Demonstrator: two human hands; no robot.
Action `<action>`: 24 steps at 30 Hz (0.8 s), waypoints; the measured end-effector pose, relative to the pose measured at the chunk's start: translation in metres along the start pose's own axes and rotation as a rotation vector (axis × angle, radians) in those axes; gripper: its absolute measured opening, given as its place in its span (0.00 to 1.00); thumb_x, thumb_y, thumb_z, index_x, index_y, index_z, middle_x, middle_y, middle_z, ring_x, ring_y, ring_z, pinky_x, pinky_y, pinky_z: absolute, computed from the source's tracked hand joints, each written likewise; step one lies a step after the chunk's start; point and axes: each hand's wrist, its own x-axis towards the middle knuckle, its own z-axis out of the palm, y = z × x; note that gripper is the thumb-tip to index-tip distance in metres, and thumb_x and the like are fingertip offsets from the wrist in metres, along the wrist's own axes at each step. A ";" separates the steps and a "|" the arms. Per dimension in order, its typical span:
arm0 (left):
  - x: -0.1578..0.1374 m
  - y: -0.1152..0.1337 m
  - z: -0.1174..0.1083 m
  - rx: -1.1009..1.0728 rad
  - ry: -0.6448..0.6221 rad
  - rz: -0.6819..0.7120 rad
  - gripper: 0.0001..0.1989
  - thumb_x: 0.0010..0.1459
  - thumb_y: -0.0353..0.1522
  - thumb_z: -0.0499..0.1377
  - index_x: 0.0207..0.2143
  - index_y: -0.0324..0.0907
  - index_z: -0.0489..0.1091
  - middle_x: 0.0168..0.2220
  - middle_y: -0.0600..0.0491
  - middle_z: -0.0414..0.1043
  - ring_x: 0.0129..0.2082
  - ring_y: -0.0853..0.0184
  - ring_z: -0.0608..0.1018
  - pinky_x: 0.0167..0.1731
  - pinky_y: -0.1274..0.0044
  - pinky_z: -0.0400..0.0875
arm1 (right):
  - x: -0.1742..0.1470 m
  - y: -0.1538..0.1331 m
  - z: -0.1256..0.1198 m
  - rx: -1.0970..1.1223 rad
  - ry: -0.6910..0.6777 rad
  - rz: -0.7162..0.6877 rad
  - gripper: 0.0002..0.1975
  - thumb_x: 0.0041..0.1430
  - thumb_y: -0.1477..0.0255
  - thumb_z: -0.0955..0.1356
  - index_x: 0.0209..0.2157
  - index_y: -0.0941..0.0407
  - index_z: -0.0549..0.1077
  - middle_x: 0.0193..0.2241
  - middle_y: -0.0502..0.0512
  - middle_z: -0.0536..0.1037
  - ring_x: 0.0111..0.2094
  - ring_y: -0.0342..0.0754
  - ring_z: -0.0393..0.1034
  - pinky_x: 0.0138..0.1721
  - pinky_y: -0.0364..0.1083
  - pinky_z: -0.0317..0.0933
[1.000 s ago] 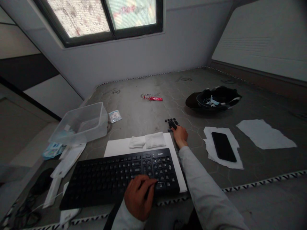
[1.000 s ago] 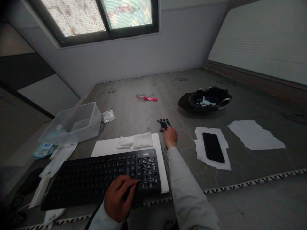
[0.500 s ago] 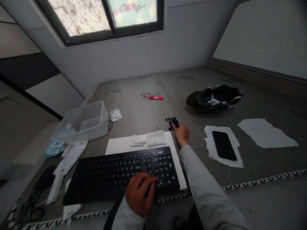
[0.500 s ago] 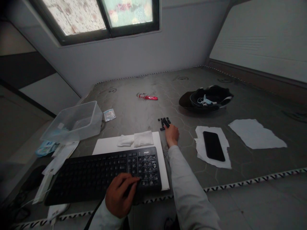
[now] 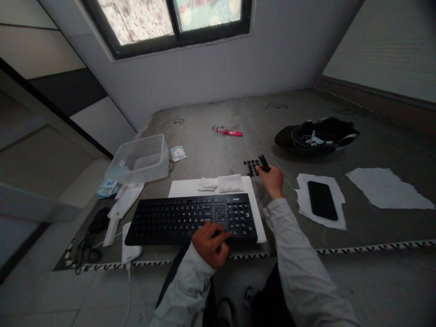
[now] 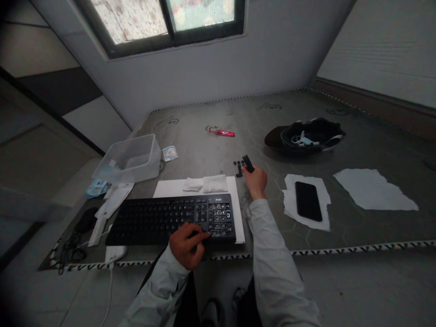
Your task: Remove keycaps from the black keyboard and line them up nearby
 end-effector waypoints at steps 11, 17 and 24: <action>-0.002 0.001 0.005 0.066 -0.027 0.037 0.13 0.49 0.28 0.54 0.31 0.44 0.78 0.29 0.51 0.73 0.27 0.67 0.70 0.27 0.76 0.66 | -0.068 -0.018 -0.046 0.055 -0.018 -0.067 0.18 0.55 0.57 0.68 0.36 0.57 0.81 0.29 0.60 0.81 0.32 0.53 0.74 0.32 0.44 0.59; 0.005 0.011 0.001 0.125 -0.108 -0.019 0.08 0.48 0.26 0.55 0.27 0.43 0.74 0.31 0.51 0.71 0.30 0.66 0.70 0.29 0.76 0.66 | -0.097 -0.015 -0.056 0.075 -0.088 -0.059 0.17 0.56 0.57 0.68 0.37 0.55 0.81 0.31 0.58 0.81 0.33 0.53 0.75 0.33 0.45 0.60; 0.000 0.012 0.006 0.175 -0.139 -0.090 0.07 0.49 0.27 0.56 0.30 0.43 0.73 0.32 0.50 0.71 0.33 0.63 0.71 0.31 0.74 0.64 | -0.128 -0.014 -0.057 0.105 -0.167 -0.062 0.20 0.56 0.55 0.66 0.37 0.56 0.80 0.31 0.58 0.81 0.31 0.52 0.74 0.33 0.45 0.61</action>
